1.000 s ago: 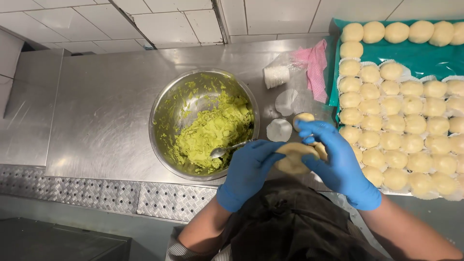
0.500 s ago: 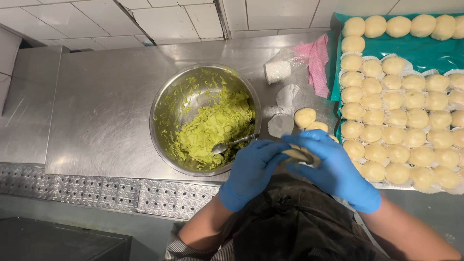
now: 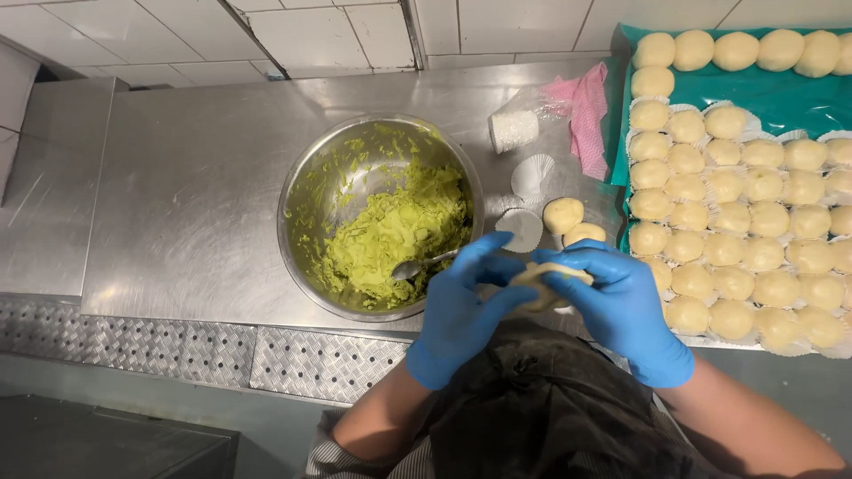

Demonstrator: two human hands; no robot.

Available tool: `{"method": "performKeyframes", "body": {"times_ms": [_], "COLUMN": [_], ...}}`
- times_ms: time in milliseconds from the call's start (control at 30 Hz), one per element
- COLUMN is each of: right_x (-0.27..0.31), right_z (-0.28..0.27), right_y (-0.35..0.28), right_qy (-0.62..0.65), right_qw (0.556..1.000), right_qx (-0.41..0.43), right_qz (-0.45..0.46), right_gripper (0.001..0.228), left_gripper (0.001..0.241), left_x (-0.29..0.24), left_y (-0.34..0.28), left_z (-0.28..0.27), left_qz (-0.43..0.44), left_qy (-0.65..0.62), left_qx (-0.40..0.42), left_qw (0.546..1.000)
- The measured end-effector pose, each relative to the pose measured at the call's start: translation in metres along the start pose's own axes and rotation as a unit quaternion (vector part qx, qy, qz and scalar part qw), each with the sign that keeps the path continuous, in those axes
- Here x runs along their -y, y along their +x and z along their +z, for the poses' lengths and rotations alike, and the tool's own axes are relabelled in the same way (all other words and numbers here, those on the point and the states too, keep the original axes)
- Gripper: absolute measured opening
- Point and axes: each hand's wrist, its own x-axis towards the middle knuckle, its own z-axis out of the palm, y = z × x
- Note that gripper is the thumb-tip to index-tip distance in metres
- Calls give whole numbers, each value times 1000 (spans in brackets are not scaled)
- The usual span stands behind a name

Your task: Filling dough portions with green paste, sealing them into buns, and placing them in liners on a tray.

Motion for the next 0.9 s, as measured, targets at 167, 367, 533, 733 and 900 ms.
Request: {"method": "performKeyframes", "body": {"times_ms": [167, 367, 533, 733, 900], "right_x": [-3, -1, -28, 37, -36], "right_z": [-3, 0, -6, 12, 11], "right_y": [3, 3, 6, 19, 17], "right_qy": [64, 0, 22, -34, 28], "right_qw": [997, 1000, 1000, 999, 998], "right_qx": [-41, 17, -2, 34, 45], "right_qz": [20, -6, 10, -11, 36], "right_gripper": [8, 23, 9, 24, 9], "left_gripper": [39, 25, 22, 23, 37], "left_x": [7, -5, 12, 12, 2], "left_y": [-1, 3, -2, 7, 5], "left_z": [-1, -4, -5, -14, -26], "left_qz": [-21, -24, -37, 19, 0], "left_qy": [-17, 23, 22, 72, -40], "left_qx": [-2, 12, 1, 7, -5], "left_qw": [1000, 999, 999, 997, 999]}}
